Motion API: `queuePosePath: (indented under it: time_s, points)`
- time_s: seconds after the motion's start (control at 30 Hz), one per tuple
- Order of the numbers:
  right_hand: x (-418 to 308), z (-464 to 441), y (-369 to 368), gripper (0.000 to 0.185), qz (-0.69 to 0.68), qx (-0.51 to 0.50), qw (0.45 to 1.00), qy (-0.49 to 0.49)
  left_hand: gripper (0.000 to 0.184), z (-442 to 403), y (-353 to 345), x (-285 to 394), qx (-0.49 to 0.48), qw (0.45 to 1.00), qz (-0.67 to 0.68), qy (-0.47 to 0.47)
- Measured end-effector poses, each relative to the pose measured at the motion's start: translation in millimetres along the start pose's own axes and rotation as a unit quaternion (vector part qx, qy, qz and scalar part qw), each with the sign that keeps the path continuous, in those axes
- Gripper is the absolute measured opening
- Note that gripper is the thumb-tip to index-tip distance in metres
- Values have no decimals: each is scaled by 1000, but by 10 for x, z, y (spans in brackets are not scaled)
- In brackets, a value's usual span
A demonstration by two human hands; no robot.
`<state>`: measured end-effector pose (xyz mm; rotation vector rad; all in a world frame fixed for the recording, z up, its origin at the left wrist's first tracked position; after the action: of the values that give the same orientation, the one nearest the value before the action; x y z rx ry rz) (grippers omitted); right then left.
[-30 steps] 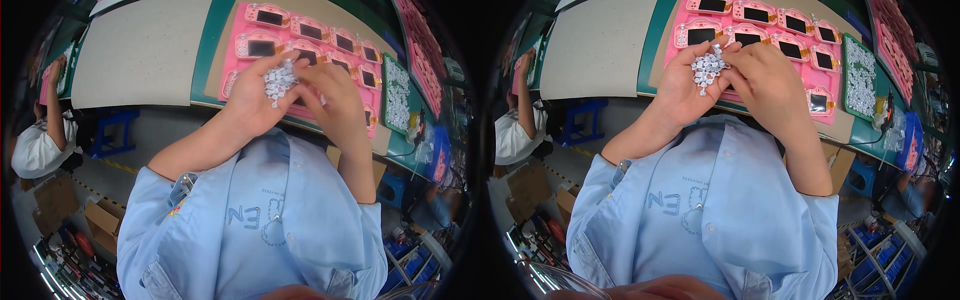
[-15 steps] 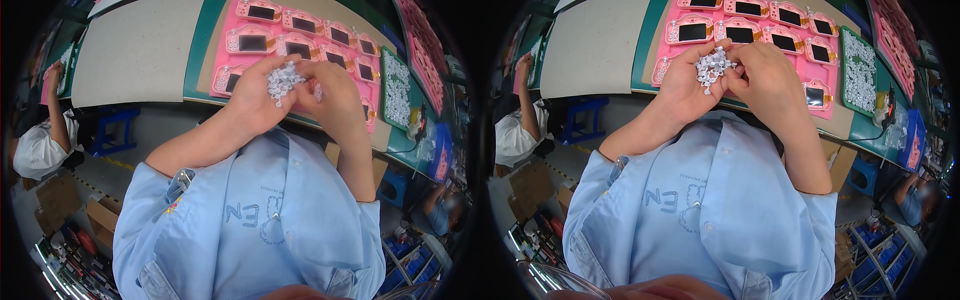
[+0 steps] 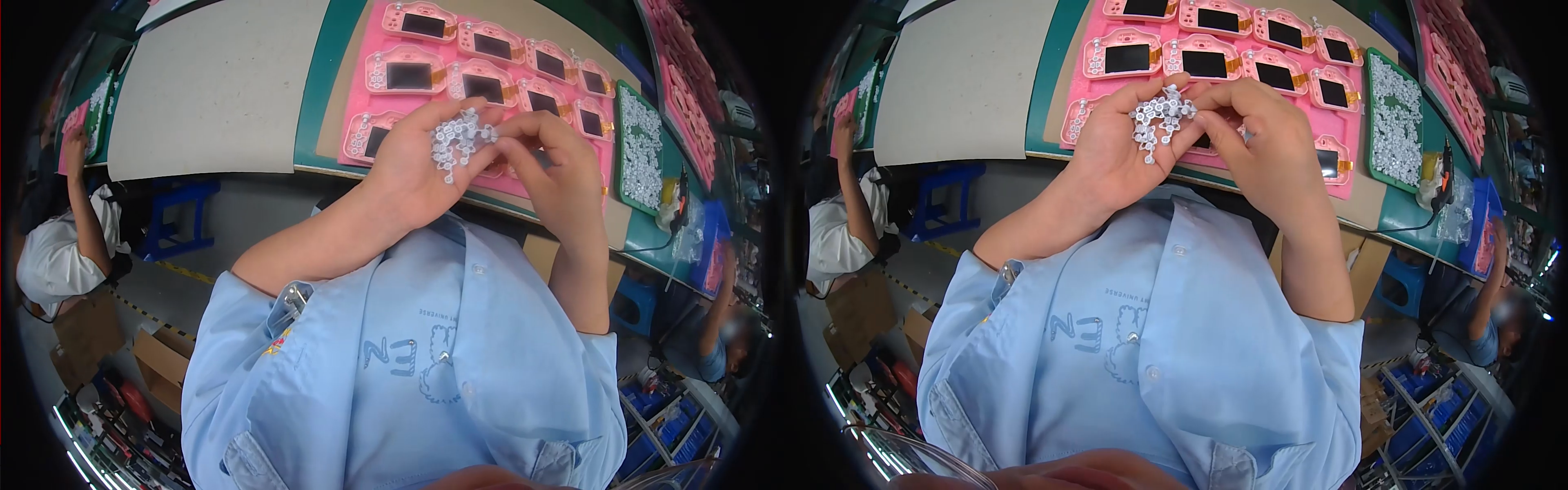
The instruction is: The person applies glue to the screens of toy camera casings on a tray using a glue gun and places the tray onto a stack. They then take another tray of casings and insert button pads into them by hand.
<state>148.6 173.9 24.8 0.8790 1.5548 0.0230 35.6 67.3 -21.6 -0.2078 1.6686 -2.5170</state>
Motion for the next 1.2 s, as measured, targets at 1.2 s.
queuePosePath:
  time_s: [1.2]
  points:
    - [548,-217,390,15,238,-7,971,25,23,60,-19,111,31,999,7,-11]
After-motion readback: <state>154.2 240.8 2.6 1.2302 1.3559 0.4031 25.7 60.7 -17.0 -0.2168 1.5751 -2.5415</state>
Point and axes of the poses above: each hand's wrist, its own z-axis away from the middle knuckle, its own y-axis out of the back of the hand, x = y × z, the point moved 1 cm from there along -z, towards the middle knuckle, and after that the axes turned 1 degree about -z, right-handed, at the moved point
